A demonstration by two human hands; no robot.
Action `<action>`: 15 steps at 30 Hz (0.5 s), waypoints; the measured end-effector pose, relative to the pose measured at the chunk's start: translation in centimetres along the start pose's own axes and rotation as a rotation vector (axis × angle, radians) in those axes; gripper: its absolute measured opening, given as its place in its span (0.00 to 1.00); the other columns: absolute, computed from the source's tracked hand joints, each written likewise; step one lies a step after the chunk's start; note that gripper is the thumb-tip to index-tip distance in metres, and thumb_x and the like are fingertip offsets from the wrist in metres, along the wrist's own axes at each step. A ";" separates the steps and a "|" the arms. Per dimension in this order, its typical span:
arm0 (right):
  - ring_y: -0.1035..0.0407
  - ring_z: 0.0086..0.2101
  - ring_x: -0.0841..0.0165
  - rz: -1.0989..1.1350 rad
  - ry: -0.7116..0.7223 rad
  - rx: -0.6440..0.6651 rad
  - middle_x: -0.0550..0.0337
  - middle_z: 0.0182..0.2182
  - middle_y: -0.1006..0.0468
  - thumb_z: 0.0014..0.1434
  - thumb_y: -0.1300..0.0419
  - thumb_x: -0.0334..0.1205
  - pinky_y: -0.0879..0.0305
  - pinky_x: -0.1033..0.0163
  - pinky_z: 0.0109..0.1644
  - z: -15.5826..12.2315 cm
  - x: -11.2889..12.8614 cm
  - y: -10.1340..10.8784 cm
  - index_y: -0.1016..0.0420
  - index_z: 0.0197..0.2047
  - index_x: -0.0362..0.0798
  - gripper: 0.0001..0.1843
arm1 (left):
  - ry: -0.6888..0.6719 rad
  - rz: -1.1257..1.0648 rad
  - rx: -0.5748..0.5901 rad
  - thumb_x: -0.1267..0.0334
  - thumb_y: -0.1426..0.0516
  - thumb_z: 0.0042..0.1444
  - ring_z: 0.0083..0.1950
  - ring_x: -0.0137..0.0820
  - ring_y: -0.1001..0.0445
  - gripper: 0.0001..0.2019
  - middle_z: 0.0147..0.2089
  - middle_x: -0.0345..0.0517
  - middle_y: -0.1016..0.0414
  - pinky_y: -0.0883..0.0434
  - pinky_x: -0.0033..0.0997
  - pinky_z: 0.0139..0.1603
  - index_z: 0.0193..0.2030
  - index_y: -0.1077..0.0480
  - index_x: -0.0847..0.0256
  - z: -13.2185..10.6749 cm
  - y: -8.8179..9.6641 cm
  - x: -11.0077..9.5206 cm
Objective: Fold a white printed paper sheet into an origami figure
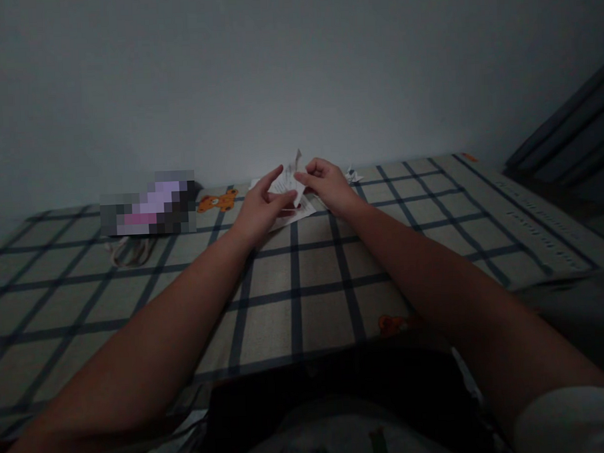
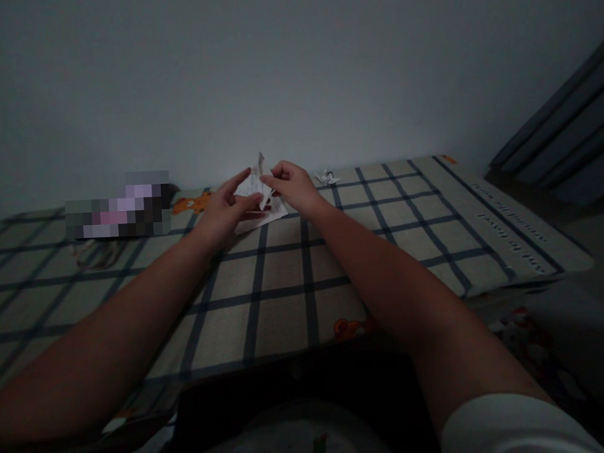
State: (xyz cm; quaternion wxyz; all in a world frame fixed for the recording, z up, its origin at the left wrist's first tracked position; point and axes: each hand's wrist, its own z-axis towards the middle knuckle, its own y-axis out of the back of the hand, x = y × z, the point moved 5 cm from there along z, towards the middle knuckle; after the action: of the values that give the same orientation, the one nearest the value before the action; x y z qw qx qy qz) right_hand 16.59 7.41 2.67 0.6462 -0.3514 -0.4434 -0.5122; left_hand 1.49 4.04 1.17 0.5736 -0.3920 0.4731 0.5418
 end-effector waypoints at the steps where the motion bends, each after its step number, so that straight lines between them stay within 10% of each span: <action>1: 0.39 0.27 0.76 0.009 -0.014 0.032 0.69 0.25 0.35 0.55 0.35 0.42 0.37 0.68 0.32 0.0 -0.1 -0.1 0.40 0.29 0.49 0.15 | -0.007 0.010 -0.034 0.54 0.35 0.53 0.34 0.35 0.19 0.38 0.36 0.48 0.19 0.20 0.39 0.40 0.69 0.39 0.58 0.1 0.3 0.0; 8: 0.36 0.25 0.76 0.019 -0.051 0.216 0.68 0.23 0.33 0.54 0.35 0.37 0.36 0.68 0.31 -0.2 -1.0 -1.0 0.37 0.28 0.48 0.13 | -0.176 0.127 -0.161 0.47 0.36 0.52 0.57 0.45 0.25 0.22 0.61 0.54 0.26 0.22 0.42 0.47 0.49 0.21 0.58 0.1 1.4 -1.0; 15: 0.33 0.29 0.75 0.065 -0.100 0.300 0.66 0.27 0.30 0.53 0.33 0.38 0.32 0.68 0.34 -0.5 -1.2 -1.7 0.31 0.31 0.46 0.10 | -0.308 0.266 -0.225 0.53 0.35 0.52 0.59 0.41 0.27 0.12 0.56 0.50 0.23 0.33 0.45 0.63 0.37 0.19 0.59 0.7 2.3 -1.4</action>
State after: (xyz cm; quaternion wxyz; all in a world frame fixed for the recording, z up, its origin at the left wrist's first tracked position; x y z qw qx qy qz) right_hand 14.95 6.99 1.38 0.6849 -0.2901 -0.5349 -0.4008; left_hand -0.62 4.59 2.81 0.5150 -0.3005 0.3640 0.7155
